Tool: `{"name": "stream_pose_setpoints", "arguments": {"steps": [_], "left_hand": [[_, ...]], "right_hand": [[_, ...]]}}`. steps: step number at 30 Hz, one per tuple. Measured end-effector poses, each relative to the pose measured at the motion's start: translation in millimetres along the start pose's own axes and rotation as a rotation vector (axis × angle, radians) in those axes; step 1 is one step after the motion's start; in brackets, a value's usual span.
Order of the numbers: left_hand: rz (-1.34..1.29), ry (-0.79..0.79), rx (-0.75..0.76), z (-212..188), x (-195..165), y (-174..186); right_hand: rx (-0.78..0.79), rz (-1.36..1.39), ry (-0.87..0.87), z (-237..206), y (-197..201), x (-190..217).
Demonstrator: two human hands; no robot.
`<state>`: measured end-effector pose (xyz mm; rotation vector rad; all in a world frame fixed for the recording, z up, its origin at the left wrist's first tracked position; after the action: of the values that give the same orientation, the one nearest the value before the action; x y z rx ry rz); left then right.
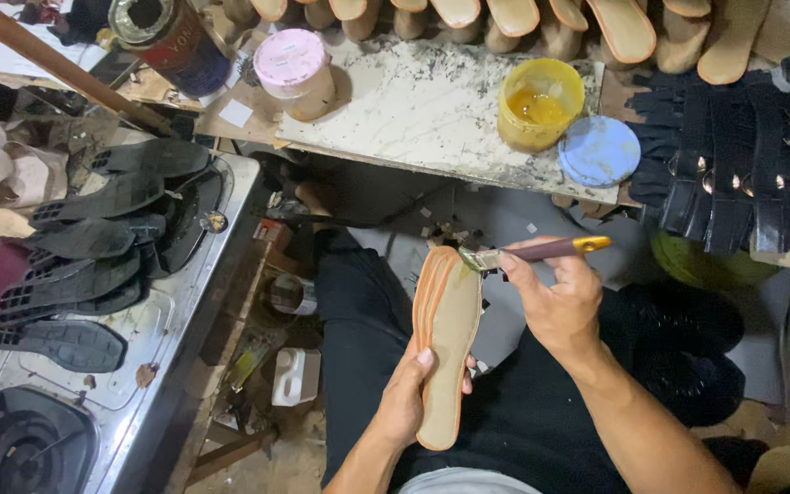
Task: The person sits on the floor holding a sandal insole in one hand and brushes yellow adhesive from a jar onto the insole surface using a brush. They repeatedly dip the brush into the jar, spread the adhesive across the insole, and work through a stack of insoles one at a time.
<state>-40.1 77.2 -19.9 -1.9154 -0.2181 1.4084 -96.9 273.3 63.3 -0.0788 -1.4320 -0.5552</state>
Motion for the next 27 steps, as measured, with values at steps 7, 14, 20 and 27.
{"name": "stream_pose_setpoints", "arguments": {"steps": [7,14,20,27], "left_hand": [[0.013,0.039,0.008,7.8,15.5,8.5],[-0.185,-0.017,-0.102,18.0,21.8,37.3],[-0.36,-0.018,-0.108,22.3,16.5,54.6],[-0.423,-0.004,-0.102,15.7,2.9,59.8]], "right_hand": [[0.308,-0.091,0.139,-1.9,-16.4,0.8],[0.692,-0.09,-0.125,-34.5,-61.3,-21.8],[0.74,-0.094,0.274,-72.7,-83.3,3.9],[0.947,0.001,-0.14,-78.2,-81.8,-16.2]]}}
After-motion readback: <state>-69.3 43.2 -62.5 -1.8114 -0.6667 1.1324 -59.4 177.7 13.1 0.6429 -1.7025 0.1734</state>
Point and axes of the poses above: each hand's wrist, its own z-axis towards the middle knuckle, its own y-axis out of the back of the hand, x = y × z, the point moved 8 cm from there along z, towards the middle knuckle, and after that the axes turned 8 degrees about -y, right-handed, at the moved point
